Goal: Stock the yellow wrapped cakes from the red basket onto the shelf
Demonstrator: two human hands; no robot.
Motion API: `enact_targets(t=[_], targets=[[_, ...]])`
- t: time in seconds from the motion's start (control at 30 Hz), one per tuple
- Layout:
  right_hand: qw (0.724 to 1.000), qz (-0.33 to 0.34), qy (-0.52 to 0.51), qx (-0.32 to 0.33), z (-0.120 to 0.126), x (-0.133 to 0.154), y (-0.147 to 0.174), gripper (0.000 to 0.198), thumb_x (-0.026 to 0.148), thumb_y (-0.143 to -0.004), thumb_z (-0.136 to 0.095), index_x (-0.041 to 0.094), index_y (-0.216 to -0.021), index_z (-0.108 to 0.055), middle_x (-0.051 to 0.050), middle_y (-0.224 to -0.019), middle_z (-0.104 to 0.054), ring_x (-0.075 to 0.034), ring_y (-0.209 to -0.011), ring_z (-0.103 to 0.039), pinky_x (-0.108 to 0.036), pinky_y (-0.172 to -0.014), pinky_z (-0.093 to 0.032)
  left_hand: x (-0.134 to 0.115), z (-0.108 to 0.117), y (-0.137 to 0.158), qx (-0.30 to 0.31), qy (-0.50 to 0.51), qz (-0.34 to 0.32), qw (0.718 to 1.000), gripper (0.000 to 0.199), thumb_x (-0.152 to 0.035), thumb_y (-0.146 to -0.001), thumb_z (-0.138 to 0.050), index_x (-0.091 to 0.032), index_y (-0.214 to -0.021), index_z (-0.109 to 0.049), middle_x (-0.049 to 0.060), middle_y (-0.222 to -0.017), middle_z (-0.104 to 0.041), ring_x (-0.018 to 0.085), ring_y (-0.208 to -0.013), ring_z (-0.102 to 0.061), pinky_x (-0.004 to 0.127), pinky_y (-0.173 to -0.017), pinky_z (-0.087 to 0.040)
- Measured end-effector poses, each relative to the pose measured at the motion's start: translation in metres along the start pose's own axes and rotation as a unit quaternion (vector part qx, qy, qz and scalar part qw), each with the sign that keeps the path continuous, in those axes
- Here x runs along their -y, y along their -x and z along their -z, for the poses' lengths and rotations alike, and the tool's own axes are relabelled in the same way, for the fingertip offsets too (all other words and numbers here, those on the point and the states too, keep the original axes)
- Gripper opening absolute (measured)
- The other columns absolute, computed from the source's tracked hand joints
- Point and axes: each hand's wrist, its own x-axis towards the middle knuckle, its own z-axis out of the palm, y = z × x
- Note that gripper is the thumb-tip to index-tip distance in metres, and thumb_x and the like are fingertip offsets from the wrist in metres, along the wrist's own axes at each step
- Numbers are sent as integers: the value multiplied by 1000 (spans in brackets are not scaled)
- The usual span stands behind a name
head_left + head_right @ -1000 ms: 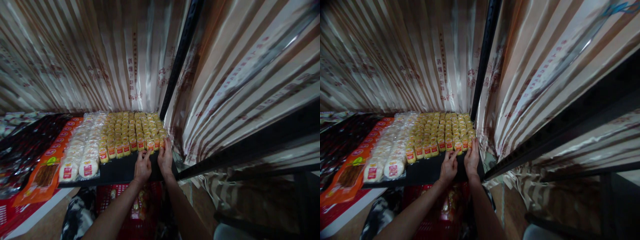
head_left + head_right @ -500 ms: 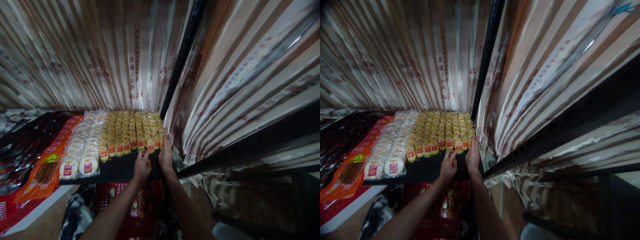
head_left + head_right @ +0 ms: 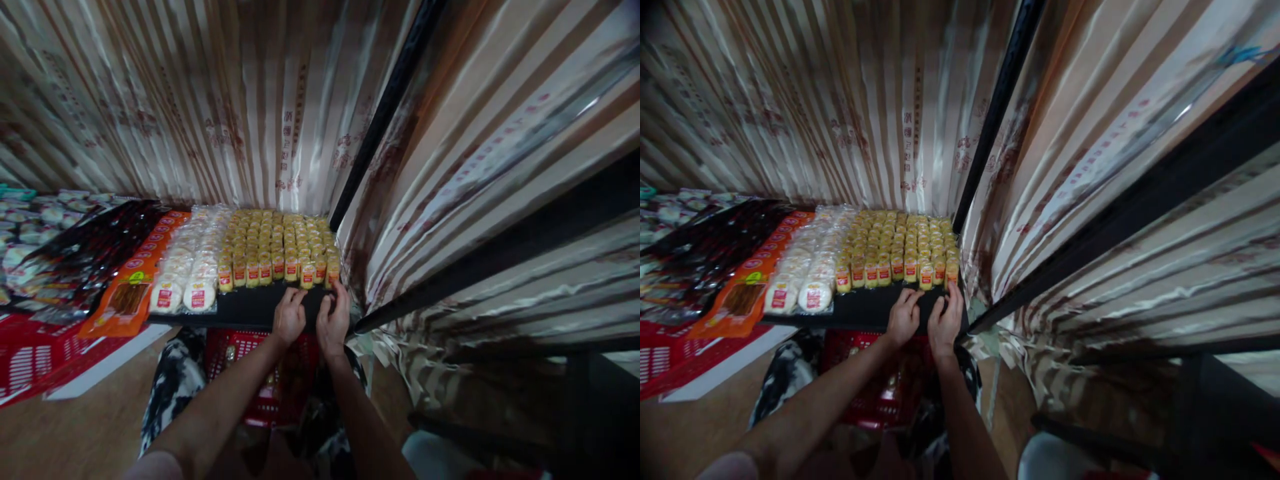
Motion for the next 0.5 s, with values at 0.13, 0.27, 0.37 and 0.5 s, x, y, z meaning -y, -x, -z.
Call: enact_targets(t=[0.13, 0.27, 0.37, 0.5], targets=[[989, -34, -89, 109, 8, 16, 59, 31, 31, -88, -39, 17, -112, -52, -8, -96, -63, -17, -88, -61, -33, -81, -49, 6, 15, 50, 37, 20, 9, 999, 30, -11, -81, -36, -17, -94, -62, 6, -91, -56, 14, -84, -54, 23, -79, -45], [973, -114, -71, 187, -7, 11, 99, 27, 31, -86, -37, 18, -102, -55, -8, -95, -65, -18, -89, -61, -32, -82, -47, 32, 30, 96, 155, 15, 97, 983, 24, -13, -80, -42, -18, -89, -63, 5, -88, -58, 13, -79, -54, 21, -72, -44], [958, -163, -49, 231, -22, 7, 108, 28, 27, -85, -35, 18, -105, -51, -8, -94, -66, -19, -84, -63, -32, -76, -47, 57, 33, 110, 226, -13, 230, 946, 30, -6, -77, -41, -18, -90, -65, 7, -96, -62, 16, -88, -57, 24, -79, -42], [961, -158, -21, 228, -27, 9, 127, 25, 29, -86, -34, 18, -99, -52, -10, -93, -65, -21, -86, -62, -34, -77, -46, 80, 24, 112, 254, 4, 343, 904, 29, -9, -76, -44, -17, -90, -68, 9, -98, -65, 19, -92, -59, 28, -83, -41]])
